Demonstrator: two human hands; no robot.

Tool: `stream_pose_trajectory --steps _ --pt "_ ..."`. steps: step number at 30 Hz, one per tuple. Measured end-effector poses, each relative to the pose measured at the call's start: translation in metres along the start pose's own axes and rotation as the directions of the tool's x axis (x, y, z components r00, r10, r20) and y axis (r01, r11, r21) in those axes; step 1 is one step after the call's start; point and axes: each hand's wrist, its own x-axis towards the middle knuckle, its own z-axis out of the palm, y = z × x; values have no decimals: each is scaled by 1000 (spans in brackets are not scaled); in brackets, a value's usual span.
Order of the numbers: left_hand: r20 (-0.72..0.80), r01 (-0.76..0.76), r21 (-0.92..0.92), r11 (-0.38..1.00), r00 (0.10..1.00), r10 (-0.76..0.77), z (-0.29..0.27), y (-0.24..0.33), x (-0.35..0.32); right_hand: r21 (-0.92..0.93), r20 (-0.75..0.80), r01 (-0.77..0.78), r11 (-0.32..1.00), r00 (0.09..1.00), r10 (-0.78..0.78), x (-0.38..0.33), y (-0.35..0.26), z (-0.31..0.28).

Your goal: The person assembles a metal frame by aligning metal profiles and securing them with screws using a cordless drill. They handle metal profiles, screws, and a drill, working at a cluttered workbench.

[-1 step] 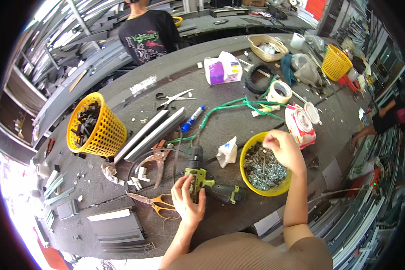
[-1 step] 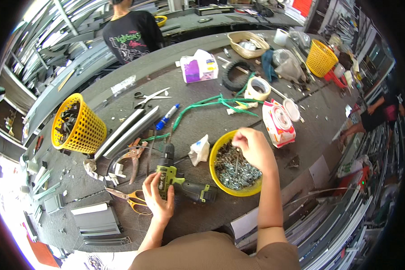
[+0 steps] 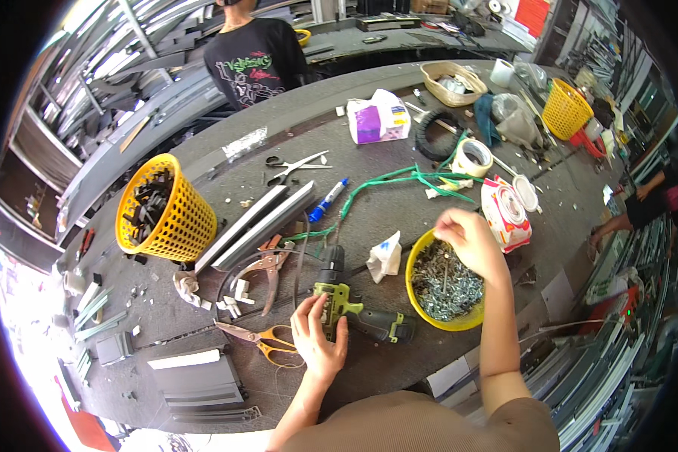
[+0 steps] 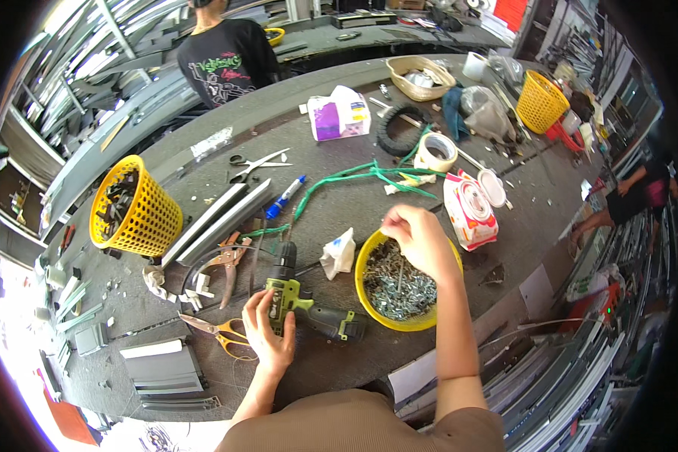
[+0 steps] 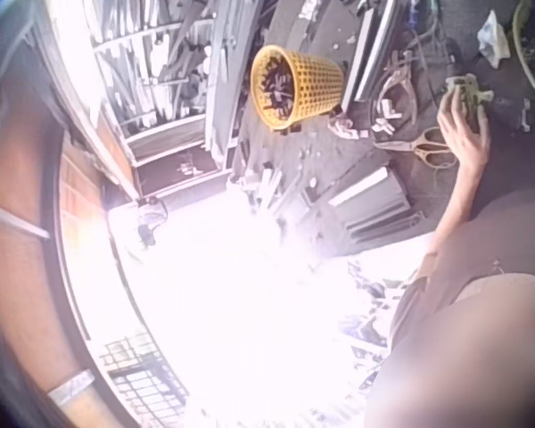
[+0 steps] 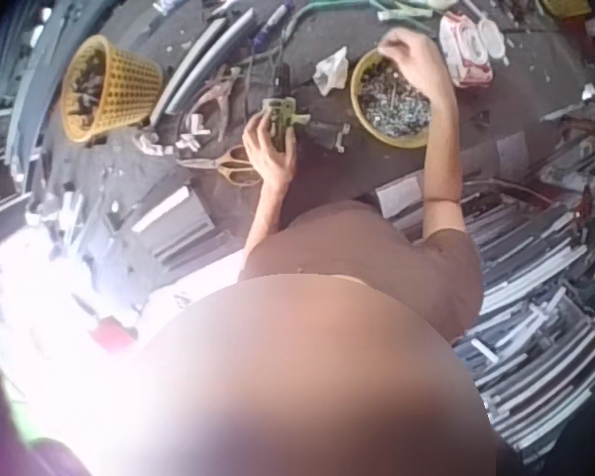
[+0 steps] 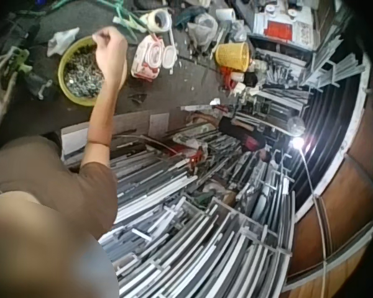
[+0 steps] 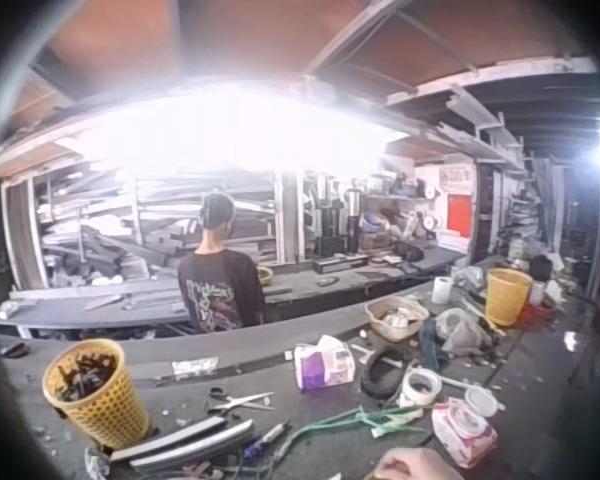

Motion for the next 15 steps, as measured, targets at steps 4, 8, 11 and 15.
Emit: stream_pose_trajectory --steps 4,8,11,15 --pt "-10 -29 -19 999 1000 29 -1 -1 -2 328 265 0 945 960 -92 92 -3 67" --pt "-12 -49 -24 999 999 48 -2 -3 -3 333 429 -246 910 899 86 148 12 133" --pt "-25 -49 -34 998 998 49 -3 -3 -5 443 512 -424 790 843 165 158 22 153" --pt "-22 -36 -37 999 999 35 -3 -4 -6 505 610 -506 700 783 126 153 26 154"
